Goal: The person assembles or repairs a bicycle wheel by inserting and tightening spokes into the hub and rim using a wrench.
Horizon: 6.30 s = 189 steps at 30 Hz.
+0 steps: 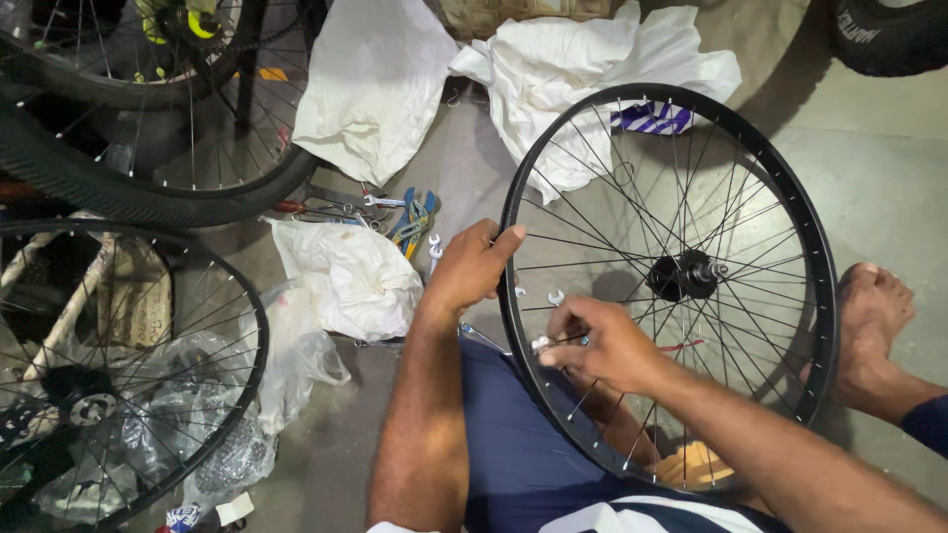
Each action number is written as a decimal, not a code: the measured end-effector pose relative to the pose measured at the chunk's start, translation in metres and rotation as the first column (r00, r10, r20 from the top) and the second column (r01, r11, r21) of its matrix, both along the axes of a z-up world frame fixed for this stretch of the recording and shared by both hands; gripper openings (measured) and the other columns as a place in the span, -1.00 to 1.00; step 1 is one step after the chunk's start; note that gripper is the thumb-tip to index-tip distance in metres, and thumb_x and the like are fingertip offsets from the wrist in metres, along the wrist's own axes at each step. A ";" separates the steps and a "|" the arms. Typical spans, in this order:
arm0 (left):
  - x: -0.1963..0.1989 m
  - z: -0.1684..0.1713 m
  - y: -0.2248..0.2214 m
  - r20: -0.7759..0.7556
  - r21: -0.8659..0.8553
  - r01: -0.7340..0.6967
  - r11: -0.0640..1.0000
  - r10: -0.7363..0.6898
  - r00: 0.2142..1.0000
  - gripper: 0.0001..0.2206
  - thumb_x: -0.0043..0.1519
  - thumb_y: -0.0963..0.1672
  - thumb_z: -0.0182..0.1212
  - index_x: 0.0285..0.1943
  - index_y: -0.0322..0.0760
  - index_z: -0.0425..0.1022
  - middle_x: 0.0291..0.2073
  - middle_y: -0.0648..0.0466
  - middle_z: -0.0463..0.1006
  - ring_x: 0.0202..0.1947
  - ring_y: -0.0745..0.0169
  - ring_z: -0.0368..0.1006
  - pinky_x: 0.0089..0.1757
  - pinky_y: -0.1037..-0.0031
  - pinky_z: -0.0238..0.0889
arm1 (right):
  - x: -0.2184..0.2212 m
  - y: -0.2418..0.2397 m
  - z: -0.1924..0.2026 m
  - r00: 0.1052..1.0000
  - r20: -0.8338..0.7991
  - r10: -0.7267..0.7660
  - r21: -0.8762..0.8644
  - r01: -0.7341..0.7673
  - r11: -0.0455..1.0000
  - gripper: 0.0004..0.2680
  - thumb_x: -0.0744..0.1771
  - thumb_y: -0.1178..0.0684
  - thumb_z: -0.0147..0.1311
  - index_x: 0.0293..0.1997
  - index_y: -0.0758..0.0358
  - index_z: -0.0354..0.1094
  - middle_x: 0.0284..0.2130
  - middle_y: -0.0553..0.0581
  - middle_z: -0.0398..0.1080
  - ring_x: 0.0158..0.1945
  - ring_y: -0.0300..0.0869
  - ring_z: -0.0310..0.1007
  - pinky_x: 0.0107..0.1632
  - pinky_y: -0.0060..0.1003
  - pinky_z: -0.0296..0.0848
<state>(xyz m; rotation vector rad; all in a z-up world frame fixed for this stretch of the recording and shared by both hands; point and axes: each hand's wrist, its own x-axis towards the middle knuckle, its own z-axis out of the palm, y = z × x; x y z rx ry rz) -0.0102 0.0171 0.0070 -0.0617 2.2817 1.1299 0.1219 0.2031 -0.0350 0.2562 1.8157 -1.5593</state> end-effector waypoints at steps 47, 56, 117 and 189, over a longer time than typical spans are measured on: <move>-0.001 -0.001 0.001 -0.027 -0.023 0.005 1.000 -0.006 1.000 -0.57 0.25 0.08 0.18 -0.38 -0.41 0.40 -0.64 -0.01 0.46 -0.70 0.21 0.43 -0.58 0.32 0.28 | -0.008 -0.013 0.016 0.965 -0.256 0.059 0.043 -0.050 0.998 -0.78 0.24 0.09 0.22 -0.07 0.28 0.53 -0.58 0.06 0.45 -0.56 -0.33 0.32 -0.47 -0.33 0.35; -0.001 -0.001 0.001 -0.030 -0.016 0.004 1.000 -0.005 1.000 -0.57 0.24 0.08 0.18 -0.37 -0.40 0.40 -0.61 -0.02 0.47 -0.69 0.20 0.44 -0.57 0.32 0.30 | -0.004 -0.017 0.011 0.922 -0.387 0.027 0.101 0.013 0.995 -0.79 0.20 0.08 0.22 -0.14 0.25 0.55 -0.59 0.04 0.44 -0.57 -0.33 0.33 -0.45 -0.35 0.38; 0.000 -0.006 -0.001 0.094 0.011 -0.059 0.998 0.058 0.994 -0.50 0.29 0.12 0.01 -0.28 -0.43 0.48 -0.55 -0.04 0.47 -0.69 0.13 0.39 -0.60 0.33 0.27 | 0.007 -0.020 0.005 0.133 -0.924 0.359 0.376 0.129 0.918 -0.83 0.19 0.15 0.20 -0.21 0.21 0.36 -0.26 0.08 0.52 -0.23 -0.12 0.53 -0.17 -0.20 0.48; -0.011 -0.006 0.017 0.071 0.178 -0.186 0.966 0.176 0.982 -0.61 0.28 0.01 0.13 0.00 -0.45 0.48 -0.61 0.00 0.49 -0.65 0.26 0.42 -0.52 0.39 0.36 | 0.004 0.028 0.013 0.656 -0.751 0.079 0.090 -0.018 0.996 -0.81 0.30 0.02 0.11 -0.06 0.22 0.45 0.04 0.13 0.50 0.03 0.00 0.58 0.03 -0.18 0.56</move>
